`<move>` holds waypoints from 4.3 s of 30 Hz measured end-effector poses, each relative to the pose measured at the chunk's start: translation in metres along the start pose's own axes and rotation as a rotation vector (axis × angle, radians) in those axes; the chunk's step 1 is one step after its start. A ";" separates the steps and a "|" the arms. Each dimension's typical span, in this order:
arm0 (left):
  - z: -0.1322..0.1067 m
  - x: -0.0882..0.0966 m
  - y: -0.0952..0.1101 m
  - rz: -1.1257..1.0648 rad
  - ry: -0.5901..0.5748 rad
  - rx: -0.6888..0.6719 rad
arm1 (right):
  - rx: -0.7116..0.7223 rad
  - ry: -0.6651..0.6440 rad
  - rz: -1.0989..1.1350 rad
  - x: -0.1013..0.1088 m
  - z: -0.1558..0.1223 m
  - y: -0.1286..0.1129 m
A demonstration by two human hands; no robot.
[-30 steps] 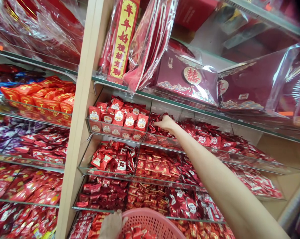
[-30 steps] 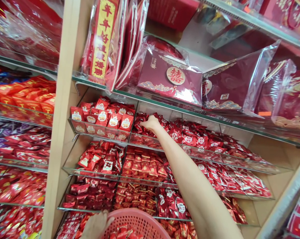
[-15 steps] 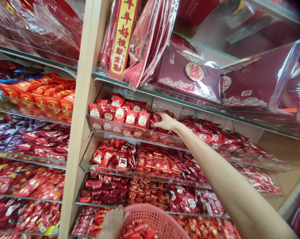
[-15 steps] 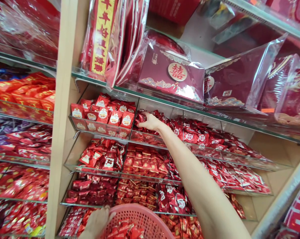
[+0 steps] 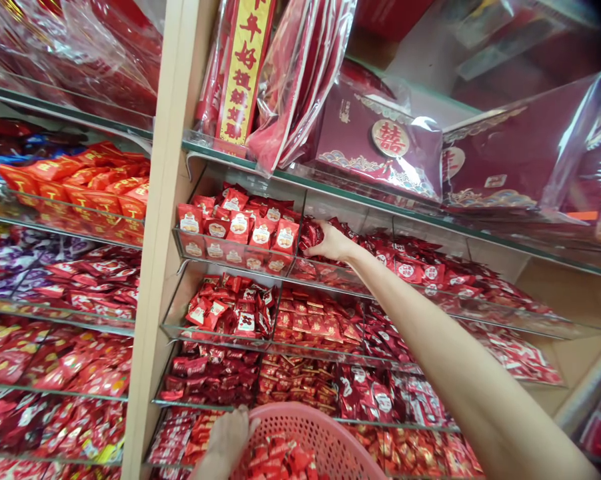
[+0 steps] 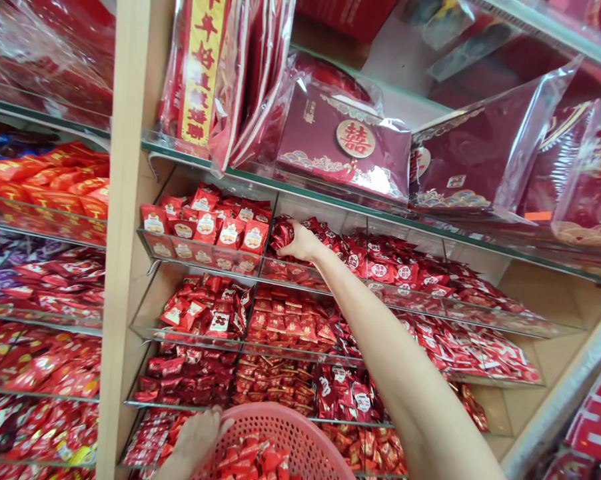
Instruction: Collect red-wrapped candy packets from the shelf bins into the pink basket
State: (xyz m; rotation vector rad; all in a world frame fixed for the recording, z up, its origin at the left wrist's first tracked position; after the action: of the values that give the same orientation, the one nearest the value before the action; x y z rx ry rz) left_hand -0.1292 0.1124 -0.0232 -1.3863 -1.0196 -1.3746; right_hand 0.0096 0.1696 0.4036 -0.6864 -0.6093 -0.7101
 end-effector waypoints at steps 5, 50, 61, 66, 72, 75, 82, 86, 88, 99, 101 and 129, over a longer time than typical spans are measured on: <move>-0.002 0.003 0.000 -0.016 -0.017 -0.005 | -0.021 -0.015 -0.023 0.010 -0.004 -0.009; -0.005 0.008 0.011 -0.042 -0.158 -0.023 | -0.170 -1.073 -0.143 -0.239 -0.448 -0.019; -0.006 0.008 0.011 -0.043 -0.170 -0.013 | -0.321 -0.919 -0.189 -0.259 -0.465 -0.005; -0.006 0.008 0.011 -0.026 -0.155 -0.007 | -0.334 -0.925 -0.156 -0.257 -0.465 -0.005; -0.005 0.008 0.013 -0.005 -0.149 -0.030 | -0.290 -0.936 -0.177 -0.248 -0.451 -0.009; -0.005 0.008 0.013 0.003 -0.141 -0.031 | -0.244 -0.943 -0.212 -0.244 -0.435 -0.016; -0.006 0.007 0.013 0.013 -0.150 -0.022 | -0.197 -0.938 -0.091 -0.264 -0.408 -0.041; -0.005 0.007 0.012 0.003 -0.131 -0.018 | -0.251 -0.924 -0.014 -0.266 -0.411 -0.035; -0.005 0.007 0.012 -0.005 -0.116 -0.018 | -0.289 -0.921 -0.017 -0.262 -0.416 -0.027; -0.004 0.007 0.011 -0.011 -0.087 0.000 | -0.248 -0.844 -0.056 -0.272 -0.417 -0.032; -0.004 0.007 0.011 -0.006 -0.090 0.003 | -0.227 -0.853 -0.064 -0.274 -0.417 -0.034; -0.002 0.006 0.002 -0.074 -0.036 0.007 | -0.010 0.331 -0.394 0.095 -0.113 -0.046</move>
State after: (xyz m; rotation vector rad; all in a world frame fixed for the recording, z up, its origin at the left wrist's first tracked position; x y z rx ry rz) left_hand -0.1275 0.1094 -0.0175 -1.3844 -1.1083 -1.4031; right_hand 0.0628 0.0244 0.4155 -0.4453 -0.4375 -1.1672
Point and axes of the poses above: each hand's wrist, its own z-axis towards the middle knuckle, its own x-axis out of the back of the hand, y = z × x, the point moved 9 cm from there along z, towards the middle knuckle, and after that the axes turned 9 degrees about z, right-handed, at the moved point
